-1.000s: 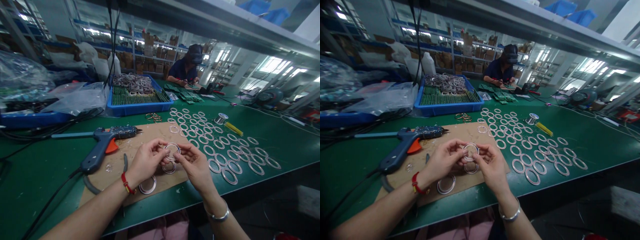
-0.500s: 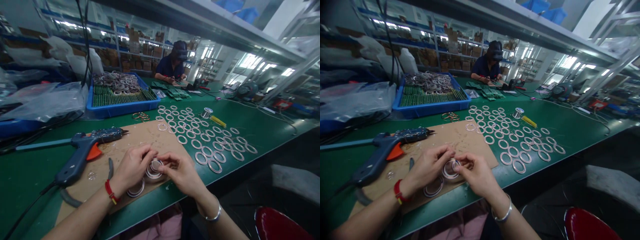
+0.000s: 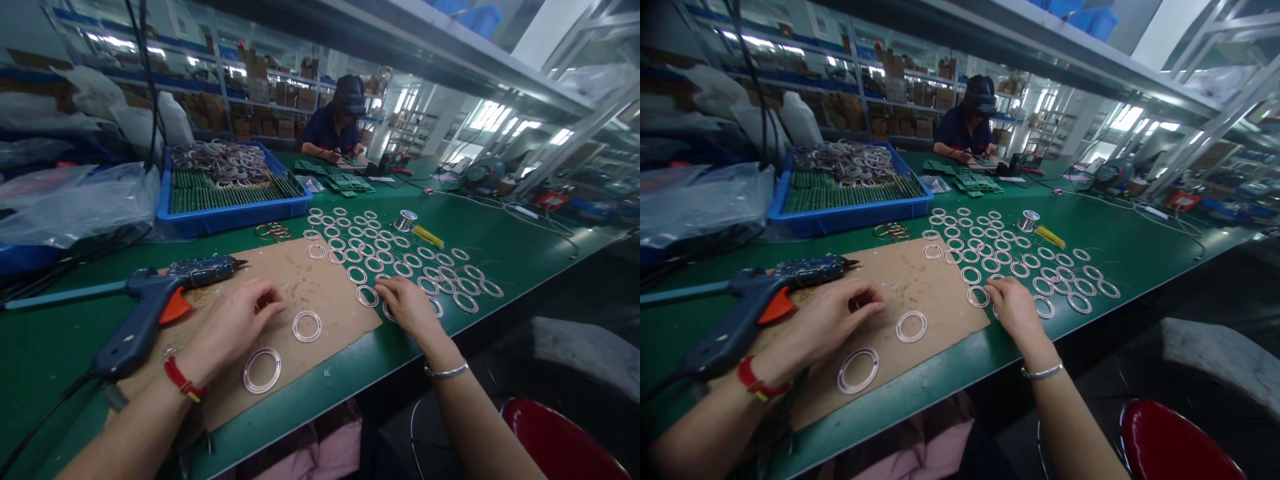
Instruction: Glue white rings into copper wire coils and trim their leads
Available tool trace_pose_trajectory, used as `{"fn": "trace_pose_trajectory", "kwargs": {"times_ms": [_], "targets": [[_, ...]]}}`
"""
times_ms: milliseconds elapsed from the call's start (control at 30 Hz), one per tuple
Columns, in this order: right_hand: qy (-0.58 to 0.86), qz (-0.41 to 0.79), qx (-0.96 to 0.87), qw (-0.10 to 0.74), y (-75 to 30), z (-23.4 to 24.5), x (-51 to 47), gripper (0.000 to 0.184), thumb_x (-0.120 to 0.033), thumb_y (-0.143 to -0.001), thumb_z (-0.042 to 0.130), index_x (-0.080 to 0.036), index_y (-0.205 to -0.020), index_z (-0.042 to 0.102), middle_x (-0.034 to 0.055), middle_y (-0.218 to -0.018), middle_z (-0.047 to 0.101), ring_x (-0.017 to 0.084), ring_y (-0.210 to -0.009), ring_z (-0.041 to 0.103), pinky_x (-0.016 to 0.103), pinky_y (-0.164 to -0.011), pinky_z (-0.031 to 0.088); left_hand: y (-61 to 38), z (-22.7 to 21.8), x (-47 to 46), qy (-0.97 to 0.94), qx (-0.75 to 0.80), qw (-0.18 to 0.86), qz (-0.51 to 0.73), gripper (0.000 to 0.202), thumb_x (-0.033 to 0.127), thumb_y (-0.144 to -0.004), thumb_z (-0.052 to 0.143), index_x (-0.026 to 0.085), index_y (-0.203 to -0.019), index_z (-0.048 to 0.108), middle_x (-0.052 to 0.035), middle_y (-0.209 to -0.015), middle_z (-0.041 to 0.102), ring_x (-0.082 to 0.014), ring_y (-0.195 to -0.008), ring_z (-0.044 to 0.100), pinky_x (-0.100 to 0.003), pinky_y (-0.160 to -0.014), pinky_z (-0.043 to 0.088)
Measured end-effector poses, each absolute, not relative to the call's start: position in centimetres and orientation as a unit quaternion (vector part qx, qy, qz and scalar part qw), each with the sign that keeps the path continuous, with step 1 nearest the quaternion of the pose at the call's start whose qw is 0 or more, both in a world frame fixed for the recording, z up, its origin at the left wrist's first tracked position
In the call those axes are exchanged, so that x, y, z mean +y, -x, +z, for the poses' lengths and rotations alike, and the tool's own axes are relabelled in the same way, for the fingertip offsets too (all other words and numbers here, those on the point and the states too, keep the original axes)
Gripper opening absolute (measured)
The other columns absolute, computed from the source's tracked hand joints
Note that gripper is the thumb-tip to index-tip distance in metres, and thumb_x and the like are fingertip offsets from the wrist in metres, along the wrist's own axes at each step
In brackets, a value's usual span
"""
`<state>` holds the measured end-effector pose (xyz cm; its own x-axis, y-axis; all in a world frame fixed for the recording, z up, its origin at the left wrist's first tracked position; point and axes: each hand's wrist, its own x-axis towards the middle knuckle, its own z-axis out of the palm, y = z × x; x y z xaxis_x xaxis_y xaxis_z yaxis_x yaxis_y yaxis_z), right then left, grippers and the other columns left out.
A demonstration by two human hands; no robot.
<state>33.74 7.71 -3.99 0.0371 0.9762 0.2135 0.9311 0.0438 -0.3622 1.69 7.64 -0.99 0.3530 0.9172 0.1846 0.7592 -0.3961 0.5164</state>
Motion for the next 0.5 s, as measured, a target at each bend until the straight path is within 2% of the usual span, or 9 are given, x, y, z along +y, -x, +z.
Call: {"fn": "trace_pose_trajectory", "kwargs": {"times_ms": [100, 167, 200, 267, 333, 400, 500], "targets": [[0.675, -0.028, -0.699, 0.237, -33.8, -3.9, 7.4, 0.028, -0.033, -0.089, 0.053, -0.018, -0.104, 0.071, 0.0101, -0.100, 0.058, 0.023, -0.093, 0.053, 0.036, -0.083, 0.041, -1.8, -0.5, 7.5, -0.813, 0.520, 0.138, 0.225, 0.044, 0.047, -0.091, 0.044, 0.015, -0.062, 0.052, -0.0029, -0.071, 0.053, -0.0150, -0.067, 0.048, -0.029, -0.064, 0.032], [0.649, -0.073, -0.689, 0.312, -33.3, -3.3, 6.7, 0.023, -0.032, -0.088, 0.056, -0.017, -0.097, 0.071, 0.0092, -0.094, 0.057, 0.021, -0.089, 0.052, 0.034, -0.081, 0.041, -2.0, -0.5, 7.3, -0.832, 0.490, 0.147, 0.216, 0.045, 0.046, -0.093, 0.040, 0.015, -0.063, 0.054, -0.0036, -0.072, 0.054, -0.0159, -0.070, 0.049, -0.030, -0.067, 0.034], [0.631, -0.078, -0.685, 0.355, -32.8, -3.0, 6.2, 0.021, -0.031, -0.088, 0.055, -0.016, -0.092, 0.069, 0.0082, -0.091, 0.056, 0.019, -0.086, 0.052, 0.032, -0.078, 0.040, -2.1, -0.7, 7.2, -0.847, 0.463, 0.159, 0.206, 0.038, 0.042, -0.093, 0.042, 0.016, -0.071, 0.059, -0.0039, -0.078, 0.058, -0.0168, -0.077, 0.051, -0.030, -0.072, 0.036], [0.591, -0.052, -0.688, 0.418, -31.4, -2.6, 5.1, 0.020, -0.030, -0.091, 0.051, -0.015, -0.083, 0.062, 0.0059, -0.084, 0.055, 0.015, -0.079, 0.050, 0.028, -0.072, 0.039, -2.5, -1.4, 7.0, -0.875, 0.409, 0.178, 0.186, 0.021, 0.032, -0.089, 0.051, 0.021, -0.101, 0.063, -0.0038, -0.102, 0.061, -0.0187, -0.098, 0.052, -0.032, -0.087, 0.038], [0.555, -0.004, -0.704, 0.444, -29.7, -2.7, 4.1, 0.025, -0.028, -0.094, 0.045, -0.015, -0.076, 0.053, 0.0039, -0.076, 0.051, 0.013, -0.072, 0.047, 0.025, -0.066, 0.036, -3.0, -2.4, 6.9, -0.888, 0.385, 0.189, 0.167, 0.045, 0.026, -0.082, 0.058, 0.023, -0.127, 0.052, -0.0050, -0.122, 0.056, -0.0201, -0.112, 0.048, -0.035, -0.097, 0.035], [0.528, 0.039, -0.719, 0.449, -28.2, -3.4, 3.2, 0.032, -0.027, -0.096, 0.040, -0.014, -0.067, 0.045, 0.0022, -0.067, 0.044, 0.011, -0.065, 0.042, 0.024, -0.061, 0.032, -3.6, -3.4, 6.9, -0.887, 0.390, 0.196, 0.153, 0.058, 0.024, -0.079, 0.059, 0.019, -0.134, 0.044, -0.0077, -0.125, 0.054, -0.0215, -0.114, 0.048, -0.036, -0.099, 0.037], [0.518, 0.095, -0.714, 0.461, -26.9, -4.7, 2.3, 0.041, -0.029, -0.097, 0.039, -0.014, -0.059, 0.035, 0.0010, -0.061, 0.036, 0.009, -0.059, 0.037, 0.024, -0.056, 0.029, -4.3, -4.1, 7.1, -0.885, 0.392, 0.189, 0.163, 0.058, 0.024, -0.076, 0.061, 0.016, -0.131, 0.045, -0.0086, -0.121, 0.056, -0.0232, -0.111, 0.049, -0.038, -0.097, 0.039]]}}
